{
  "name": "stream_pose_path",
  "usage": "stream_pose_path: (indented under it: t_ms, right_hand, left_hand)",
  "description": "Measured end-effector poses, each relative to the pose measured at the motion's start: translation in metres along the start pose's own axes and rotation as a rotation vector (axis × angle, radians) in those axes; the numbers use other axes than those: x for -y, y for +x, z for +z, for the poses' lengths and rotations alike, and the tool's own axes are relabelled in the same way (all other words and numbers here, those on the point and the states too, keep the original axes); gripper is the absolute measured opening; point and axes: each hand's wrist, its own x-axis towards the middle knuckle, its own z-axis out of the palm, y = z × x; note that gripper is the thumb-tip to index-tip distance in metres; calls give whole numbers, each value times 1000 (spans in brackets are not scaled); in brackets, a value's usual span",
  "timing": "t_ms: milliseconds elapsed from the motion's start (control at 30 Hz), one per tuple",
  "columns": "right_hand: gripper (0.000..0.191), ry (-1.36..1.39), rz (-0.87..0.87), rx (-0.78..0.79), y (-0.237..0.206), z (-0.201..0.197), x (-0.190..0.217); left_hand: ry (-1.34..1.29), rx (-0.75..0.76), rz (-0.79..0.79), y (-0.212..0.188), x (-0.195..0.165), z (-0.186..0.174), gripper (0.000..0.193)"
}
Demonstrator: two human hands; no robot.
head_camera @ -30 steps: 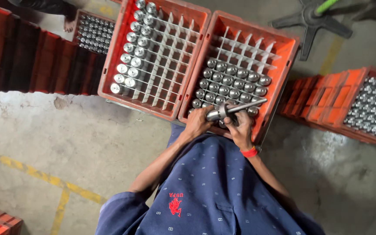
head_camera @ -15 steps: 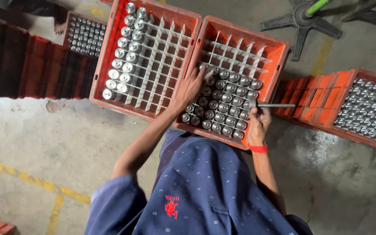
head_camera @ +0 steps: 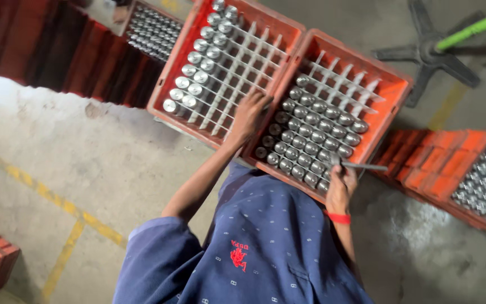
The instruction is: The person arranges small metal parts into red plastic crates using a metal rod. They pick up parts from one crate and place them into another, organizing them in a grid pattern. The person also moves crates around and stacks them.
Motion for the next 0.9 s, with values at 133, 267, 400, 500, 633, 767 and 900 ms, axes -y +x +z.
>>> stream_pose_path:
  t_ms: [133,267,400,500,633,767,900]
  right_hand:
    - [21,11,-14,30,-4,-11,7]
    - [19,-38,-16,67,0,-1,13]
    - [29,35,-30,175,10,19,10]
    - [26,-27,-14,163,9,25,8]
    - [23,-49,16,122,-3,16,12]
    - [26,-113,30,119,-9,14,16]
    - [33,-130,54,204,-1,38,14]
  left_hand:
    - [465,354,-599,-42,74,-91,39]
    - [1055,-65,-535,-66,131,-134,35]
    - [846,14,-651,-61,141,-140,21]
    - [640,-35,-586,-61,135,-156,42]
    - [225,-243,-495,-67,100,-212,44]
    - [-235,-352,-262,-64,66,-223,38]
    - [-685,-307,-613,-39,33,-103,26]
